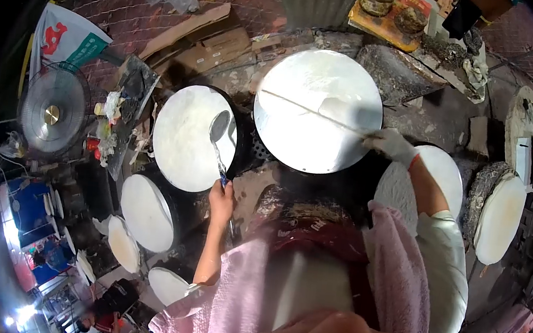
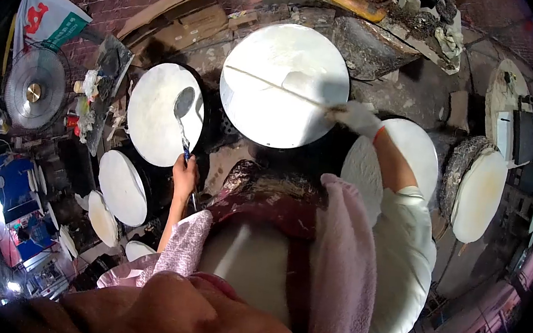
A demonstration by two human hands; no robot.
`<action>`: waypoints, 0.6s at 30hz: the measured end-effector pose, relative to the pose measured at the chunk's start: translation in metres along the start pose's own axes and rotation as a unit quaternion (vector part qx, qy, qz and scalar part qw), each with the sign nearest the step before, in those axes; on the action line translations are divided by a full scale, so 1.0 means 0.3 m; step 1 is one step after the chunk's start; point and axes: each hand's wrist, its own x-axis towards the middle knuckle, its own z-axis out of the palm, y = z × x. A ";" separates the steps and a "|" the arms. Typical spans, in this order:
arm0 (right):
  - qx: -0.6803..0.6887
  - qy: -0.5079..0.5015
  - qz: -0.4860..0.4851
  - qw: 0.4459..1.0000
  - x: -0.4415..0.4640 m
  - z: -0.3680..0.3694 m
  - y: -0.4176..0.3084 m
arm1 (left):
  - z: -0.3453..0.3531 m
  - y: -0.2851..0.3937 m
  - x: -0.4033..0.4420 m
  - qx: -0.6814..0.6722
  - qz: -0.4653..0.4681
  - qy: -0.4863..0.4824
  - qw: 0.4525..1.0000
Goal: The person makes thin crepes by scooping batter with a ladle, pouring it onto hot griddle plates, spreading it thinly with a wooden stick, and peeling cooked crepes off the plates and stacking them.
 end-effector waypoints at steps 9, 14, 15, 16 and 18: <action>-0.018 -0.073 0.055 0.996 0.137 -0.035 -0.041 | 0.061 0.149 0.245 0.174 0.104 0.011 0.979; 0.039 -0.024 -0.058 0.997 0.074 -0.104 0.075 | 0.148 0.127 0.418 0.264 0.199 -0.015 0.944; 0.043 0.012 -0.072 0.996 0.113 -0.126 0.106 | 0.159 0.145 0.426 0.304 0.187 -0.024 0.934; 0.049 0.048 -0.084 0.994 0.131 -0.136 0.101 | 0.164 0.157 0.421 0.319 0.188 -0.031 0.929; 0.000 0.040 -0.079 0.996 0.165 -0.111 0.046 | 0.162 0.183 0.401 0.349 0.188 -0.045 0.917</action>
